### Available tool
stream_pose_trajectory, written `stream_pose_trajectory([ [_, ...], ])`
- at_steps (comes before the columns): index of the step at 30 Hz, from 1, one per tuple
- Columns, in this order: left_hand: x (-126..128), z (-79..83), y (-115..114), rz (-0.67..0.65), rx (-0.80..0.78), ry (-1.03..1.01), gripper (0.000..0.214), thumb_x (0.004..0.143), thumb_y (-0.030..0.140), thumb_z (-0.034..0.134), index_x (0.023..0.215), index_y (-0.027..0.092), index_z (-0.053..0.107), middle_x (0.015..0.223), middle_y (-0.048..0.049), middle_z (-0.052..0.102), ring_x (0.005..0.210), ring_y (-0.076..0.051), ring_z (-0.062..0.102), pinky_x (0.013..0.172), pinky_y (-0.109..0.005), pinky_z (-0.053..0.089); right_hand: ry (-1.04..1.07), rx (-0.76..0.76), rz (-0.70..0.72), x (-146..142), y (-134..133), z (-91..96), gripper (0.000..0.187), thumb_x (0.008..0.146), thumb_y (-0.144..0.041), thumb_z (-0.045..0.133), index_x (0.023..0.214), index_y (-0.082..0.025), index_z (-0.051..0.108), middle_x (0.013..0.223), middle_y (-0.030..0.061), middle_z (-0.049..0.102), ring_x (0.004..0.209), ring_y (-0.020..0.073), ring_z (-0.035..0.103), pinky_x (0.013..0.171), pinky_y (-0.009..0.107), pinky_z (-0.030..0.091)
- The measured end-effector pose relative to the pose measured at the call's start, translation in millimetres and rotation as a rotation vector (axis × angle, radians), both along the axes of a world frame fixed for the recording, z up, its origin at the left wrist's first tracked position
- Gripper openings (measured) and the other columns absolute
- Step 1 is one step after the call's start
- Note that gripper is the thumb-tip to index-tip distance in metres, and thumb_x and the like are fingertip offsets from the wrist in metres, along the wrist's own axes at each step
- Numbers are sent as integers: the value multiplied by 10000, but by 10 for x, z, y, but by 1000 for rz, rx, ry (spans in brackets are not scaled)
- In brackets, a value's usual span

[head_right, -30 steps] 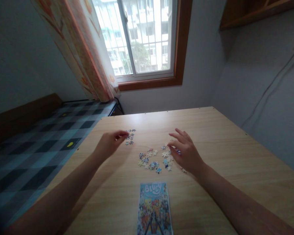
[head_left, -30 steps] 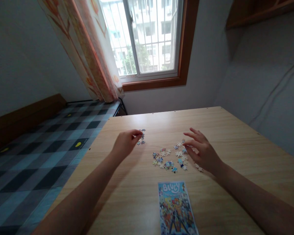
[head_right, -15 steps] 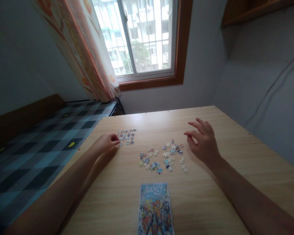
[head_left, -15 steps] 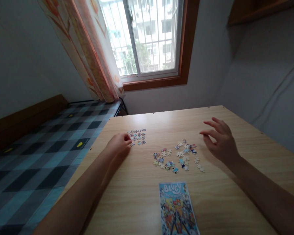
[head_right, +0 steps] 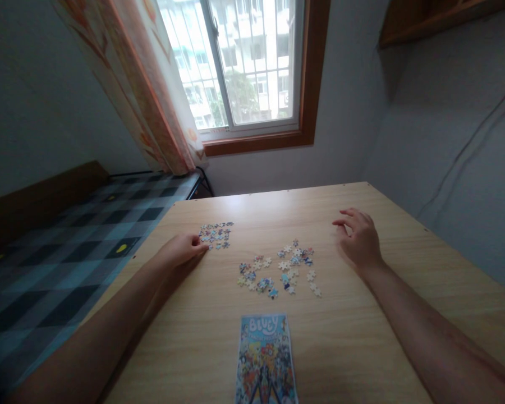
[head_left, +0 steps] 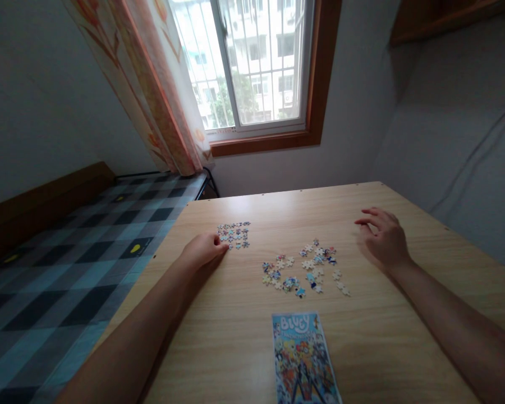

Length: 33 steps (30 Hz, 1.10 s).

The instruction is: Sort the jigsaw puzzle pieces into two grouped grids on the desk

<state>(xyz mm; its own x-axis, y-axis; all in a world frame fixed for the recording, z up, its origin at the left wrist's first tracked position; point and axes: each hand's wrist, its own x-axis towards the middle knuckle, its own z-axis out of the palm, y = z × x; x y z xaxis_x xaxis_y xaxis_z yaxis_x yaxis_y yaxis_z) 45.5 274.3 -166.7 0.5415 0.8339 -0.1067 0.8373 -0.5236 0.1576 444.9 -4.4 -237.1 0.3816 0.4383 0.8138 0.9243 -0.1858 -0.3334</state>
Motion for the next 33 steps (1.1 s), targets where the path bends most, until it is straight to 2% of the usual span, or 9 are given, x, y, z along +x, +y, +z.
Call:
stream_pose_trajectory([
  [14, 11, 3, -22, -11, 29, 10, 392, 835, 576, 551, 744, 212, 667, 671, -52, 670, 630, -202, 574, 577, -298, 295, 38, -22, 21, -26, 19, -10, 175, 816, -196, 562, 762, -213, 728, 1038, 88, 730, 1064, 275, 642, 993, 482, 501],
  [25, -23, -56, 119, -7, -16, -61, 371, 834, 546, 572, 680, 210, 604, 580, -14, 606, 583, -179, 541, 555, -290, 288, 56, -37, 27, -29, 22, -24, 184, 801, -188, 556, 759, -211, 733, 1046, 89, 730, 1071, 276, 637, 996, 480, 498],
  [28, 1, -8, 92, -90, 33, -169, 325, 854, 497, 576, 725, 202, 625, 655, -15, 642, 632, -171, 560, 592, -279, 332, 68, -44, 31, -34, 23, -20, 183, 799, -183, 558, 761, -212, 735, 1055, 89, 732, 1076, 276, 634, 1000, 480, 497],
  [33, 23, 62, -57, -378, 139, -226, 244, 878, 415, 570, 850, 221, 715, 885, -40, 716, 768, -170, 608, 718, -268, 432, 90, -37, 41, -68, 21, 3, 180, 798, -178, 558, 747, -214, 727, 1047, 87, 731, 1058, 272, 641, 1006, 486, 492],
])
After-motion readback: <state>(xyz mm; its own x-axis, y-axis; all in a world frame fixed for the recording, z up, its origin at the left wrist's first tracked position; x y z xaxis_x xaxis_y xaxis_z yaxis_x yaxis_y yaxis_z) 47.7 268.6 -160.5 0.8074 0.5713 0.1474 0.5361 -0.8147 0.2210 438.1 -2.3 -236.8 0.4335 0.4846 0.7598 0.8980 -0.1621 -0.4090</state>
